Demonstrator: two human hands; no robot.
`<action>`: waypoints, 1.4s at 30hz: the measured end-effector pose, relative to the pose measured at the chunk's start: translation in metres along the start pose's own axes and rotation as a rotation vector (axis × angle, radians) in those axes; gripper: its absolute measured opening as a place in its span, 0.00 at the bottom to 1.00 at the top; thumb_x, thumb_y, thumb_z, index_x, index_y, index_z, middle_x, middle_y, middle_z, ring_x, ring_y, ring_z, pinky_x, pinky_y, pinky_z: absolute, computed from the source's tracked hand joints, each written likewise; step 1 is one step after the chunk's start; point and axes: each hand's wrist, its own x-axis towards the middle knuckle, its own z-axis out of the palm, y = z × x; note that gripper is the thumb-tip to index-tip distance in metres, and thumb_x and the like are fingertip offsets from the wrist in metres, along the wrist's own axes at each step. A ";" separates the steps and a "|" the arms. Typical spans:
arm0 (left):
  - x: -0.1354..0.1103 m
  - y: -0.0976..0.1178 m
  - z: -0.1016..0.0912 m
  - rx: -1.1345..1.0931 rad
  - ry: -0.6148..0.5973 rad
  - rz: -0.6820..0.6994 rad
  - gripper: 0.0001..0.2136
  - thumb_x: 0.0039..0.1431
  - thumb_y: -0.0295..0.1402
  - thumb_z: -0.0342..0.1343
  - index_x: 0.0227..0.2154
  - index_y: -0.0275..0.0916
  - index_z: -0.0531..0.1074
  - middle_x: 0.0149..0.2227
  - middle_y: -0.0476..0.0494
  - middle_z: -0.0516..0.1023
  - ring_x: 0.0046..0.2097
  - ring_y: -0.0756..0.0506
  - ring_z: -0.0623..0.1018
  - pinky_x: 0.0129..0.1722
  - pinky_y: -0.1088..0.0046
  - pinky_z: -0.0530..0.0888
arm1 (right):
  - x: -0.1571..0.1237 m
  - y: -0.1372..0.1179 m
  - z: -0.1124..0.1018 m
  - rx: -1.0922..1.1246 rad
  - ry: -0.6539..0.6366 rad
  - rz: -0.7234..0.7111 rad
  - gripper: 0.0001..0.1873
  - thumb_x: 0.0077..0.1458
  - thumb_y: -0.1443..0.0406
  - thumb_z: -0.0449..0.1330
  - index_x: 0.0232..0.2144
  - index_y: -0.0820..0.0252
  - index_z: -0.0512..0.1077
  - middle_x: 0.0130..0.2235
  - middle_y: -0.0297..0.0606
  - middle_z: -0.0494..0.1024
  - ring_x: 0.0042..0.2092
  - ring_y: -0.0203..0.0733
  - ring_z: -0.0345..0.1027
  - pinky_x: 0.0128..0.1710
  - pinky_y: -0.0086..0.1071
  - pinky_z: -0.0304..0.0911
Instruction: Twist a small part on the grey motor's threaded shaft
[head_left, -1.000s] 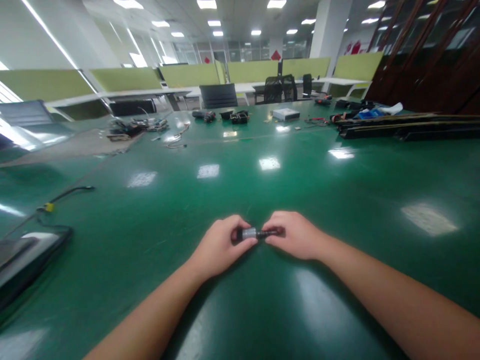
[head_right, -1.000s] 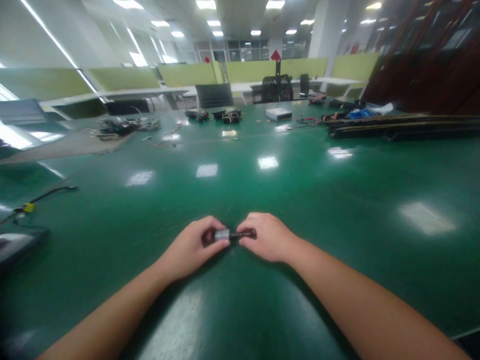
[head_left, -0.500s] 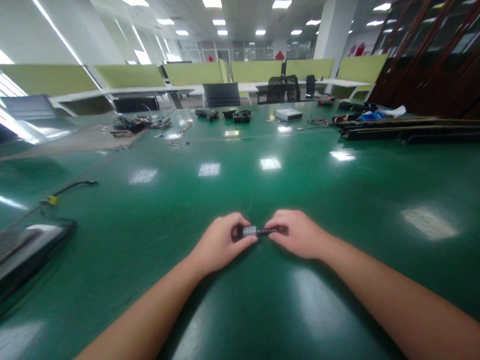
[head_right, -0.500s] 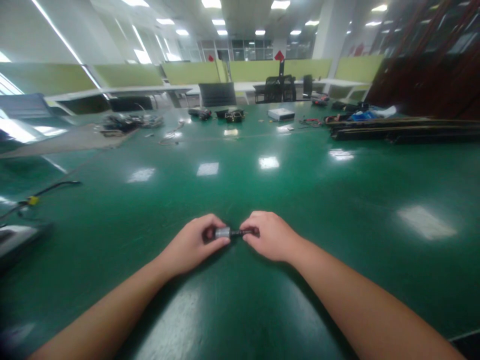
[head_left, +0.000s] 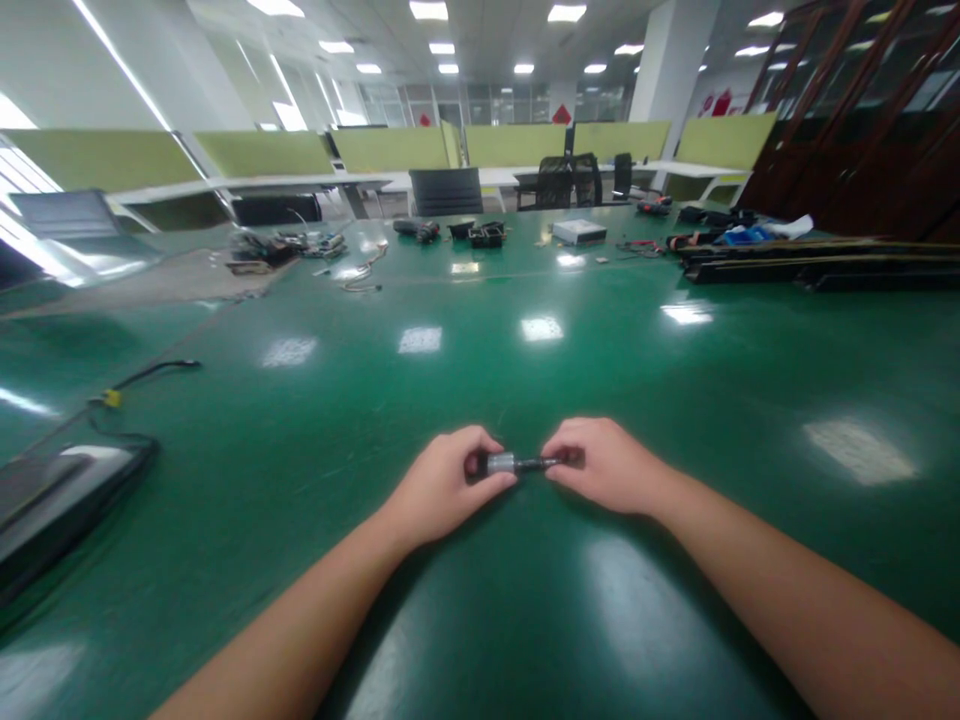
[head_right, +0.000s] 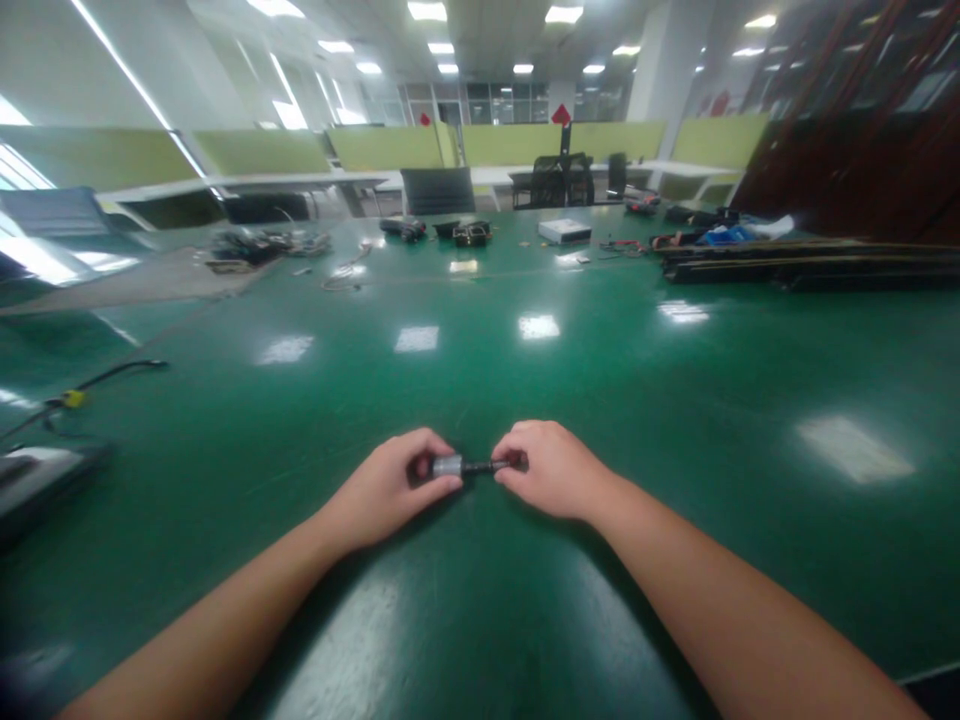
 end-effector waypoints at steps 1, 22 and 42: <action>0.000 0.000 0.000 -0.003 -0.003 -0.004 0.12 0.59 0.43 0.63 0.38 0.40 0.76 0.30 0.50 0.74 0.31 0.47 0.73 0.31 0.72 0.66 | 0.000 0.001 -0.002 0.000 -0.001 0.011 0.05 0.54 0.68 0.66 0.35 0.57 0.81 0.33 0.34 0.78 0.35 0.36 0.68 0.35 0.30 0.60; 0.001 0.000 0.000 -0.032 -0.008 -0.004 0.12 0.59 0.43 0.63 0.38 0.40 0.75 0.30 0.50 0.75 0.31 0.47 0.73 0.31 0.72 0.66 | -0.005 0.010 -0.008 -0.009 -0.003 0.052 0.05 0.54 0.68 0.66 0.35 0.55 0.81 0.33 0.33 0.77 0.34 0.36 0.69 0.35 0.30 0.61; 0.004 0.002 0.003 0.036 -0.005 0.027 0.12 0.59 0.43 0.62 0.39 0.40 0.77 0.29 0.50 0.75 0.30 0.47 0.72 0.30 0.72 0.64 | 0.009 -0.005 0.018 -0.021 0.020 -0.125 0.10 0.56 0.66 0.65 0.42 0.59 0.79 0.39 0.39 0.79 0.42 0.43 0.69 0.44 0.35 0.64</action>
